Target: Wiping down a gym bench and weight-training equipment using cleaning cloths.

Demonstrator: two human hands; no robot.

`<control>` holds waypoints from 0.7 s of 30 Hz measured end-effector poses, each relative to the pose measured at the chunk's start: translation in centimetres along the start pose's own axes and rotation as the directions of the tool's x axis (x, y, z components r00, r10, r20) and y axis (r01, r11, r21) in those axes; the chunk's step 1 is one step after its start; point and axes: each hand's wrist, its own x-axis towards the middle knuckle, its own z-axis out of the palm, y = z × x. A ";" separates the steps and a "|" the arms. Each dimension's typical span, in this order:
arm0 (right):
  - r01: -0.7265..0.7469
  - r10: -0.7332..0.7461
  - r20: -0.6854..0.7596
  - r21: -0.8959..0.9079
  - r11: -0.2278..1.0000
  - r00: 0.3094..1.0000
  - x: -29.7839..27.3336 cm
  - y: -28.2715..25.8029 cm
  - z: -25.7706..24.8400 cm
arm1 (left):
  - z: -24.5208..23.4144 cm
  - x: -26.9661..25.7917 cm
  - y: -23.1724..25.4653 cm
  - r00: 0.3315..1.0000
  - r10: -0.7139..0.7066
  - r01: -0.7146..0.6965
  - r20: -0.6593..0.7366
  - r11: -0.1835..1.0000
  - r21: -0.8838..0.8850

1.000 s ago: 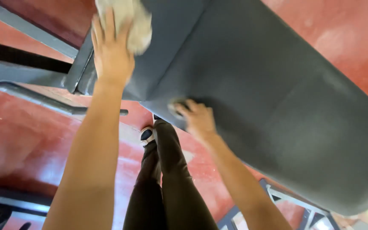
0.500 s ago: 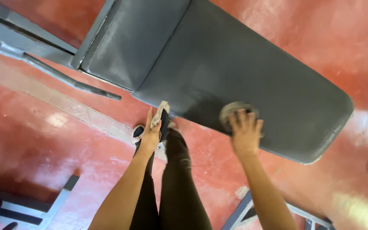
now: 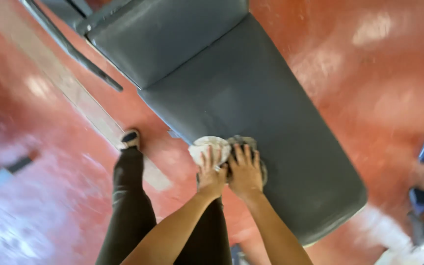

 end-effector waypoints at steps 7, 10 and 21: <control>0.325 -0.296 -0.281 0.059 0.944 0.913 1.9 2.0 0.6 | 0.4 8.5 -2.1 0.830 -0.032 0.199 -0.556 0.950 0.242; 0.349 -0.307 -0.352 0.058 0.935 0.884 1.2 1.4 0.9 | -4.0 12.1 -4.5 0.856 -0.142 0.279 -0.498 0.936 0.213; 0.194 -0.143 -0.511 0.047 0.980 0.848 6.8 1.5 1.9 | 1.4 -1.9 2.4 0.541 0.293 -0.197 -0.789 0.955 0.220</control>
